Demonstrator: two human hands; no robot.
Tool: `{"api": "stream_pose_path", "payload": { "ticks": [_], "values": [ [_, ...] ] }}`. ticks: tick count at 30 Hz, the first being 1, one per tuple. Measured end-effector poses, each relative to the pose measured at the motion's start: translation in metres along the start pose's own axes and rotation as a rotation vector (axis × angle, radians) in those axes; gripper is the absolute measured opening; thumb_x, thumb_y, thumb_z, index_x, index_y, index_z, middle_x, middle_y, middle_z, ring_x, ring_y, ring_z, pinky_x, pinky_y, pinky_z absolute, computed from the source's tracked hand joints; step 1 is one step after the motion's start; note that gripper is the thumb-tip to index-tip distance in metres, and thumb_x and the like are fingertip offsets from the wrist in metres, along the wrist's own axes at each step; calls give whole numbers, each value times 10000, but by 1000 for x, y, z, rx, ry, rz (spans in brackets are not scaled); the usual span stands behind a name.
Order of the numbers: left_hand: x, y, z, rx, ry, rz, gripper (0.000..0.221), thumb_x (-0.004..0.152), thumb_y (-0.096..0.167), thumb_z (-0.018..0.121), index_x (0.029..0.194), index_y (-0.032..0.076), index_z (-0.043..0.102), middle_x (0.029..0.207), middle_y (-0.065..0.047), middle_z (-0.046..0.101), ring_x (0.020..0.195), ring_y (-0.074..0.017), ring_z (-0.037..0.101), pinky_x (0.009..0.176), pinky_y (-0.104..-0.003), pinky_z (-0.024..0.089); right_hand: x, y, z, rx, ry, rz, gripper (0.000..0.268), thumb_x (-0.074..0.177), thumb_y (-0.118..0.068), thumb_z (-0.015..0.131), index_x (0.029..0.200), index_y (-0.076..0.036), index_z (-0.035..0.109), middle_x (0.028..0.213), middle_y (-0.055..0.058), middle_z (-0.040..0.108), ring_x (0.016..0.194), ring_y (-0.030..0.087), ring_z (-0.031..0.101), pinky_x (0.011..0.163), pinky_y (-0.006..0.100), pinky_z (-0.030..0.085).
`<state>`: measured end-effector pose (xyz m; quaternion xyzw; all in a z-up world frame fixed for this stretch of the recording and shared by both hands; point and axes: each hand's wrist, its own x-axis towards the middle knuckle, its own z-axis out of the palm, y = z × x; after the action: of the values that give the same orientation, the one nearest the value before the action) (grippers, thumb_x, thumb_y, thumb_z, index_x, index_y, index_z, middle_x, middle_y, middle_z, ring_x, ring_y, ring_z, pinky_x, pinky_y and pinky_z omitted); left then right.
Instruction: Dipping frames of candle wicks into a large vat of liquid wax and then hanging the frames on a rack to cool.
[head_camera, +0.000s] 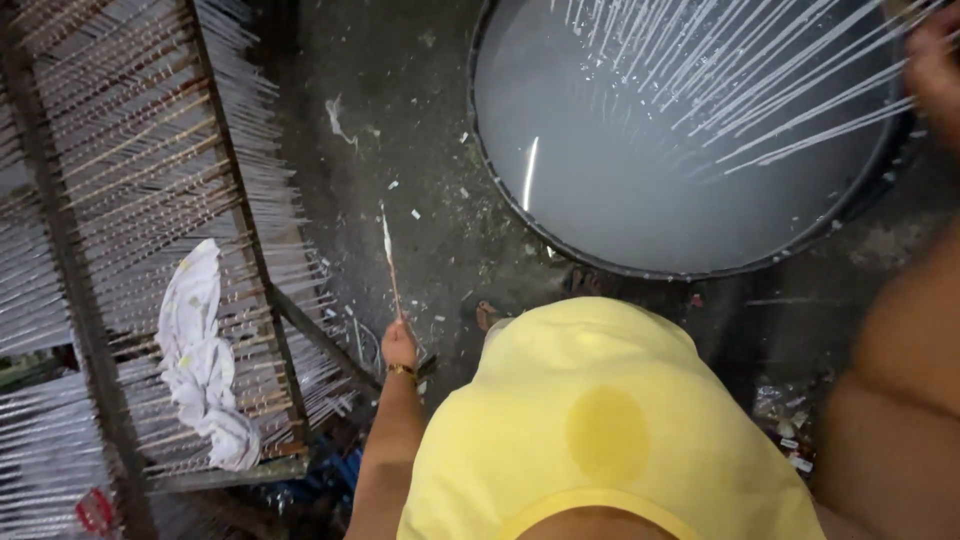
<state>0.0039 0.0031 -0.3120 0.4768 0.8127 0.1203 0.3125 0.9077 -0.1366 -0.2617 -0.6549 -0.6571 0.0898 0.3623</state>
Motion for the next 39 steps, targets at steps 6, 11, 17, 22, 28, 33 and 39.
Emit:
{"api": "stream_pose_path", "payload": {
  "ticks": [6, 11, 17, 22, 28, 33, 39],
  "values": [
    [-5, 58, -23, -86, -23, 118, 574, 1019, 498, 362, 1343, 151, 686, 1092, -128, 726, 939, -291, 646, 827, -437, 477, 58, -210, -1, -739, 55, -39, 154, 1146, -282, 836, 1220, -147, 833, 1304, 126, 644, 1264, 286, 656, 1115, 353, 526],
    [-22, 172, -41, 34, -105, 454, 298, 1041, 339, 527, 1260, 283, 723, 987, 39, 640, 699, -54, 529, 537, -192, 430, 69, -223, 3, -583, 52, -126, 127, 1096, -170, 889, 1121, -71, 814, 1120, 104, 657, 1117, 328, 693, 1226, 443, 512],
    [-66, 299, -46, 79, -7, 973, 389, 1080, 229, 486, 1448, 167, 597, 958, -64, 647, 822, -267, 644, 591, -433, 497, 71, -210, 5, -618, 48, -135, 109, 1053, -184, 879, 1123, -108, 844, 1098, 86, 678, 1135, 311, 709, 1168, 412, 546],
    [-56, 331, -16, 182, 90, 1041, 361, 1047, 222, 554, 1401, 216, 623, 881, -66, 604, 576, -272, 562, 421, -412, 426, 69, -203, 5, -729, 34, -131, 145, 1037, -242, 865, 1140, -145, 832, 1132, 49, 684, 1152, 276, 687, 1124, 369, 552],
    [-53, 347, -2, 228, 94, 1048, 403, 1018, 171, 594, 1413, 249, 598, 965, -99, 639, 579, -319, 589, 426, -434, 448, 66, -195, 6, -696, -44, -100, 139, 1022, -184, 904, 1099, -117, 810, 1118, 27, 706, 1119, 225, 699, 1148, 381, 488],
    [-52, 345, 9, 189, 96, 1108, 466, 1015, 137, 590, 1457, 273, 532, 970, -107, 621, 618, -321, 586, 442, -431, 446, 60, -182, 17, -738, -11, -105, 112, 1050, -270, 874, 1079, -180, 814, 1123, 20, 716, 1121, 228, 707, 1221, 395, 499],
    [-63, 335, -10, -50, -21, 1007, 360, 1086, 223, 486, 1426, 181, 598, 957, -56, 675, 787, -215, 647, 611, -372, 535, 47, -157, 52, -777, 32, -74, 169, 1014, -334, 910, 1142, -231, 872, 1125, -67, 769, 1153, 243, 659, 1013, 361, 472]
  ]
}}
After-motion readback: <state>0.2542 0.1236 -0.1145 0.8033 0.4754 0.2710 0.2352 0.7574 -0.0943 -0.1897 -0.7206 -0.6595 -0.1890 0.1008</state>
